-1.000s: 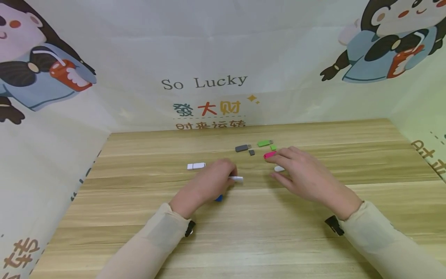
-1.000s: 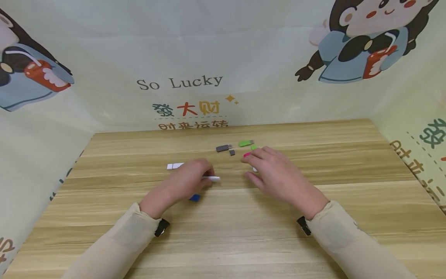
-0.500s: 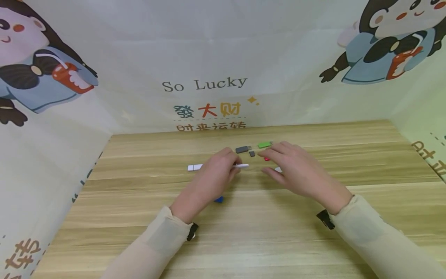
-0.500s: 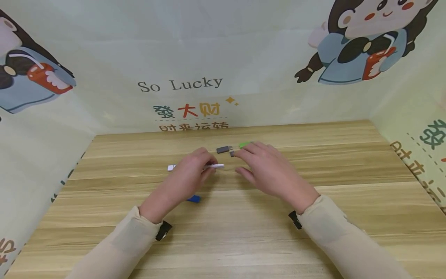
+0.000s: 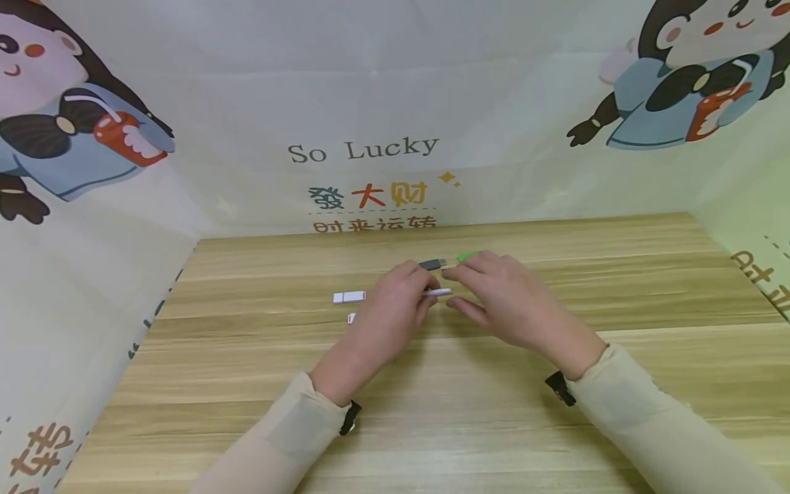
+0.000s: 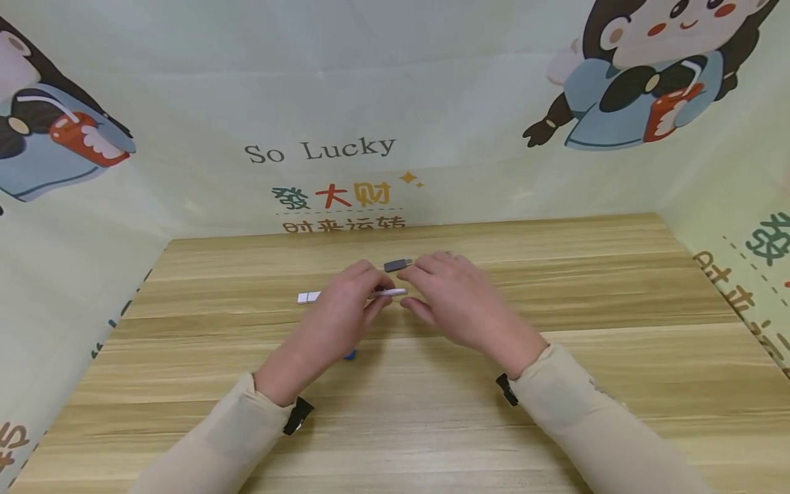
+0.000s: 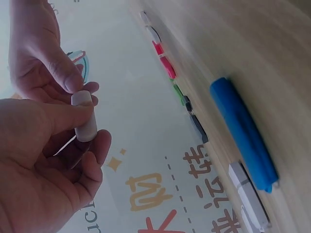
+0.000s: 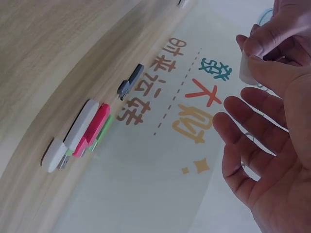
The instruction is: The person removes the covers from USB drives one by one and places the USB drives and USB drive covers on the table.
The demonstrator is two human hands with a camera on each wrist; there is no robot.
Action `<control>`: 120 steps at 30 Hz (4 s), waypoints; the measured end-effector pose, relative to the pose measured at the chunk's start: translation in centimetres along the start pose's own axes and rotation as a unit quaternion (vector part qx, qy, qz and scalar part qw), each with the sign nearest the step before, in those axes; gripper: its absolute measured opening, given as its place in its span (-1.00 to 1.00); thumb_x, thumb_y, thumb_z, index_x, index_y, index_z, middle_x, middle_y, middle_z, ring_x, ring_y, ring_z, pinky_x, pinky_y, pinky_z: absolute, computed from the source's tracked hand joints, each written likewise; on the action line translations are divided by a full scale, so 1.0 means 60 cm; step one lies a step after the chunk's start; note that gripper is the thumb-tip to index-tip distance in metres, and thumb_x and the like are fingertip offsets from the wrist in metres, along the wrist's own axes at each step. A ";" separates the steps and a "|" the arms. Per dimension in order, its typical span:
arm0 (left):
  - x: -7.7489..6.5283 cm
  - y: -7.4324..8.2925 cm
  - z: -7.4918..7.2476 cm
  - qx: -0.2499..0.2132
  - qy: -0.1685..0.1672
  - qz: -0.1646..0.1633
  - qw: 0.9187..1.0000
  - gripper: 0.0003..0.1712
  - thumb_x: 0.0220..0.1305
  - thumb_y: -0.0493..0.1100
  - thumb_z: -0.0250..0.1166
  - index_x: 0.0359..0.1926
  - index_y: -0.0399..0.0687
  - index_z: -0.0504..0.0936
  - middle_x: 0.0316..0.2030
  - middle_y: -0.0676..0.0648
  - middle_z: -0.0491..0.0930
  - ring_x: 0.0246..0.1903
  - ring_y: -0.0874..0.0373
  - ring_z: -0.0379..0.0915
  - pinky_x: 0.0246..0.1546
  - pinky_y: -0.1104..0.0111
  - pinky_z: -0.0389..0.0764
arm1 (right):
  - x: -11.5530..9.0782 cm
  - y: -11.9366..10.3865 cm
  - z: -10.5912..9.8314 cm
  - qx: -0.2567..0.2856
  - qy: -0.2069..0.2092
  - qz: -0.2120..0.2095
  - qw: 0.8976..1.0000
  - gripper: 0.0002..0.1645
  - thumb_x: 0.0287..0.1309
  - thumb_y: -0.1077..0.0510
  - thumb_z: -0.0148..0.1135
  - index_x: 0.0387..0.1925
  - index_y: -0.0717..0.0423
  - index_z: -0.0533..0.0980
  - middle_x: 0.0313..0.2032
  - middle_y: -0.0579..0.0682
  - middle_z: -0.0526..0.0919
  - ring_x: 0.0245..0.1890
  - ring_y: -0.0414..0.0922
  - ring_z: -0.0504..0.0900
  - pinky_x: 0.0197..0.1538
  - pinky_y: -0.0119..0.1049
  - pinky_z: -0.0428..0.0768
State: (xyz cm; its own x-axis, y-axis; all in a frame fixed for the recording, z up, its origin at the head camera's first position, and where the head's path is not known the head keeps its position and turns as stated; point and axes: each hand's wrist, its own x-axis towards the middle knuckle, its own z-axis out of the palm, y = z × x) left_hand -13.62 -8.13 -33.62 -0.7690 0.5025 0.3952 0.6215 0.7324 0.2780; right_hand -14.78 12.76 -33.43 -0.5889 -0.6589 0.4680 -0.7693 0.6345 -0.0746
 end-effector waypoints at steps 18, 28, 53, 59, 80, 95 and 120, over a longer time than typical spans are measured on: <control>-0.002 0.004 0.007 -0.008 0.029 0.026 0.999 -0.91 0.30 -0.24 0.35 -0.20 -0.15 0.66 -0.27 0.01 0.61 -0.23 0.17 0.53 -0.14 0.38 0.56 | 0.005 -0.007 0.009 0.035 0.019 -0.009 0.999 -0.77 0.22 0.10 0.36 -0.12 0.10 0.66 -0.19 -0.02 0.73 -0.16 -0.07 0.67 0.17 0.01 0.50; -0.003 0.007 0.010 -0.010 0.019 0.021 1.000 -0.91 0.33 -0.23 0.32 -0.19 -0.15 0.66 -0.26 0.00 0.61 -0.22 0.15 0.51 -0.15 0.39 0.54 | 0.005 -0.008 0.014 0.031 0.025 -0.015 0.999 -0.84 0.20 0.15 0.38 -0.21 0.12 0.66 -0.26 -0.04 0.73 -0.25 -0.11 0.66 -0.10 -0.19 0.60; -0.004 0.005 0.009 -0.005 0.023 0.050 0.998 -0.94 0.33 -0.27 0.30 -0.21 -0.14 0.69 -0.32 0.05 0.54 -0.30 0.21 0.44 -0.22 0.42 0.50 | 0.003 -0.009 0.012 0.055 0.020 -0.014 0.998 -0.80 0.22 0.17 0.35 -0.14 0.15 0.67 -0.21 -0.01 0.73 -0.20 -0.10 0.66 -0.06 -0.21 0.61; -0.004 0.005 0.007 -0.010 0.020 0.049 0.999 -0.94 0.32 -0.27 0.32 -0.21 -0.14 0.69 -0.32 0.04 0.54 -0.29 0.21 0.45 -0.21 0.42 0.51 | 0.003 -0.008 0.011 0.056 0.013 -0.011 0.998 -0.83 0.21 0.17 0.36 -0.18 0.14 0.66 -0.26 -0.03 0.71 -0.27 -0.14 0.64 -0.14 -0.26 0.61; -0.002 -0.002 0.003 -0.020 0.026 0.048 0.998 -0.92 0.27 -0.29 0.36 -0.20 -0.11 0.68 -0.27 0.04 0.61 -0.22 0.17 0.51 -0.12 0.39 0.52 | -0.002 -0.003 0.000 0.060 0.011 -0.008 0.998 -0.90 0.20 0.18 0.37 -0.26 0.13 0.66 -0.31 -0.07 0.70 -0.30 -0.16 0.61 -0.18 -0.27 0.59; -0.002 -0.004 -0.007 -0.015 0.013 0.028 0.999 -0.90 0.25 -0.28 0.38 -0.20 -0.11 0.68 -0.27 0.04 0.61 -0.22 0.18 0.50 -0.13 0.42 0.53 | -0.013 0.008 -0.009 0.033 0.031 -0.021 0.999 -0.86 0.14 0.17 0.42 -0.26 0.13 0.66 -0.28 -0.06 0.68 -0.23 -0.11 0.60 -0.15 -0.27 0.60; 0.022 -0.026 -0.003 0.016 -0.015 -0.024 0.999 -0.92 0.29 -0.18 0.37 -0.23 -0.07 0.73 -0.29 0.07 0.65 -0.24 0.18 0.52 -0.14 0.38 0.53 | -0.047 0.024 -0.022 0.048 0.067 -0.032 0.996 -0.75 0.00 0.25 0.50 -0.23 0.11 0.65 -0.32 -0.12 0.67 -0.36 -0.21 0.55 -0.34 -0.37 0.57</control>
State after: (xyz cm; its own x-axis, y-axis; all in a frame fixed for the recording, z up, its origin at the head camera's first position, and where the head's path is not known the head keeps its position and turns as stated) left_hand -15.58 -8.71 -33.37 -0.8022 0.4799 0.3552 0.5792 0.7700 0.2678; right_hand -13.94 16.06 -33.70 -0.5051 -0.6320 0.5878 -0.8279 0.5473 -0.1229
